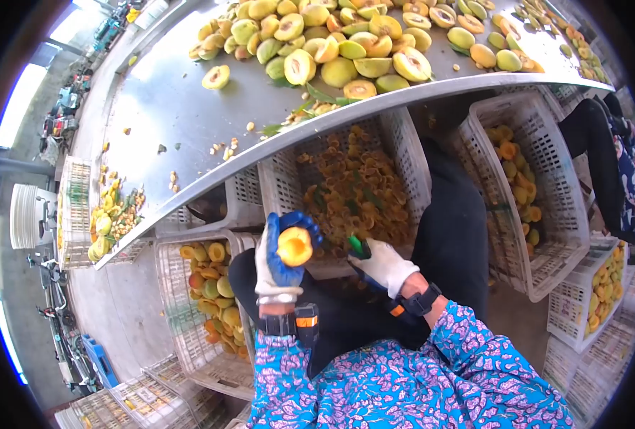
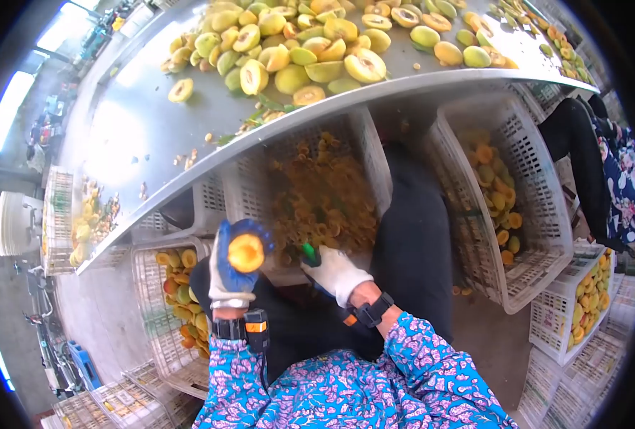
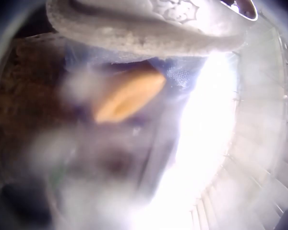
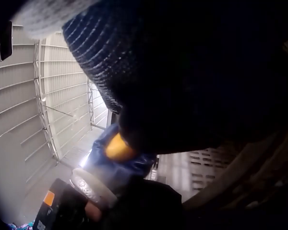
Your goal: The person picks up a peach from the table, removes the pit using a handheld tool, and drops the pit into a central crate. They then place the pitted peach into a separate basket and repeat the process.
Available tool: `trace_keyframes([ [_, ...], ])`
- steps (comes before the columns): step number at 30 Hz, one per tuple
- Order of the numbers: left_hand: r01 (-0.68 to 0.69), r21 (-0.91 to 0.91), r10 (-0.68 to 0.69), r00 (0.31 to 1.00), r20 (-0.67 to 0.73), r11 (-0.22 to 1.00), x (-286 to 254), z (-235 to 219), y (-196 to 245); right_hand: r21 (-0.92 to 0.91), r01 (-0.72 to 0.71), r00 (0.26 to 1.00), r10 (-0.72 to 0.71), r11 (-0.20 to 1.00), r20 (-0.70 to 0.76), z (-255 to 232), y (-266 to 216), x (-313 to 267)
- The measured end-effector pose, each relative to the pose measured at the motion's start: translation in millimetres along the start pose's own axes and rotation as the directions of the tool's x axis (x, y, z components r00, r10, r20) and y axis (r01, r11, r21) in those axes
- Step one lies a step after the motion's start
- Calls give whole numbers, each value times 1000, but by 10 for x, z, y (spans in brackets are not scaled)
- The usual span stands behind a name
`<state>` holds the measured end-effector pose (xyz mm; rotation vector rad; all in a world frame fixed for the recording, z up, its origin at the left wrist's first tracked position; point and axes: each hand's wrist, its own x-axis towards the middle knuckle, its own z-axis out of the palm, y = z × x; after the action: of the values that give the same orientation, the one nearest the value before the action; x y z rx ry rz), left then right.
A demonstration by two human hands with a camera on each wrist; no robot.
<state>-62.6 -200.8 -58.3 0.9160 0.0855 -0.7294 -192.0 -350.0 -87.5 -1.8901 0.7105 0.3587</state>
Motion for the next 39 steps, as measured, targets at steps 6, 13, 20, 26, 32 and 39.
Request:
trace_keyframes([
  [6,-284,596,484,851,-203,751,-680,-357,1280,216,-65,990,35,974,140,68,38,-90],
  [13,-67,997,692,721,30,27,-48,89,1863,334,-213,946,108,918,306,-114,25,-141],
  [20,85,996,641,767,-43,-35,1876,1148,2157,372,-123,983,62,920,171,43,391,56],
  [26,138,960,497,868,2,-244,3005,685,2125,368,-285,931,165,885,326,-97,88,90],
  [32,-2,939,345,930,-124,343,2690,607,1911,276,-179,960,107,944,258,-194,-43,94],
  [39,-173,30,163,962,221,984,840,456,1586,11,91,994,-91,996,55,-26,31,39],
])
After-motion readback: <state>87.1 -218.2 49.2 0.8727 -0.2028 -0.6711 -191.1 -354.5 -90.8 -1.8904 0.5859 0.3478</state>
